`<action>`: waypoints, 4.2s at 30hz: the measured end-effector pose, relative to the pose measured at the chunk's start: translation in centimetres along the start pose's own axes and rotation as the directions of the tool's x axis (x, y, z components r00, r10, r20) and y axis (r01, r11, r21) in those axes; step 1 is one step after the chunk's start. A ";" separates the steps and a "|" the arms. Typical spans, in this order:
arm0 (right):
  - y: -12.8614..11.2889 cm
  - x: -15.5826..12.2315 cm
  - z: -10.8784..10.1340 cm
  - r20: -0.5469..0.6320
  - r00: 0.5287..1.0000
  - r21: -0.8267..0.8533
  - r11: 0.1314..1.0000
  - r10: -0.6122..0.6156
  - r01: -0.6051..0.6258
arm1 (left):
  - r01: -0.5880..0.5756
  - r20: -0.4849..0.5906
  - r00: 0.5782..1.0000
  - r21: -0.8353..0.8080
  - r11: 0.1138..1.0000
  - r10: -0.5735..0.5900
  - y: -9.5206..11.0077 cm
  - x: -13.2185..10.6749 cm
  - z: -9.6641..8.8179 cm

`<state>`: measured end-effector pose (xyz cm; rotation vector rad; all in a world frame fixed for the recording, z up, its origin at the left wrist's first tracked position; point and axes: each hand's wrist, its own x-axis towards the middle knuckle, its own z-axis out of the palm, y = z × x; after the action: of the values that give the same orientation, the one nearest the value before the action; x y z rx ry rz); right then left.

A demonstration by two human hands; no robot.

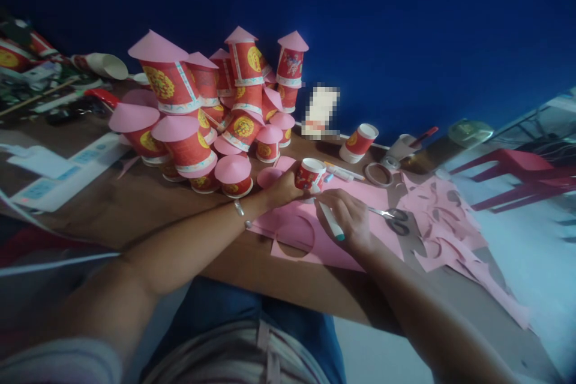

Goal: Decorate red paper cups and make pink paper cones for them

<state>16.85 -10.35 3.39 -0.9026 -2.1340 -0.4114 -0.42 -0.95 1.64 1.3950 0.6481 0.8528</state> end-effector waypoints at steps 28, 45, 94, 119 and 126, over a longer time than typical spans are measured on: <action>0.0 0.9 -0.6 -0.067 0.997 -0.004 0.999 0.042 -0.043 | 0.153 0.182 0.979 -0.335 0.930 -0.095 -1.3 0.2 -0.7; 0.1 1.0 -0.9 -0.083 0.994 0.013 0.998 0.067 -0.066 | 0.143 0.225 0.973 -0.394 0.908 -0.056 -0.7 0.1 -0.7; -0.2 1.1 -0.9 -0.055 0.997 0.046 0.998 0.051 -0.049 | 0.172 0.181 0.976 -0.286 0.943 -0.123 -0.7 0.1 -0.6; 1.5 -0.6 0.2 -0.091 0.991 -0.021 0.995 0.095 -0.097 | 0.177 0.245 0.968 -0.545 0.819 -0.046 0.3 0.2 -0.8; 1.0 -0.7 0.3 -0.051 0.998 0.014 0.999 0.048 -0.047 | 0.172 0.175 0.979 -0.463 0.870 -0.100 -0.1 0.3 -0.2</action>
<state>17.76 -9.82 2.62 -0.9245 -2.0623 -0.3921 -0.41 -0.55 1.51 0.9394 0.3813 0.7269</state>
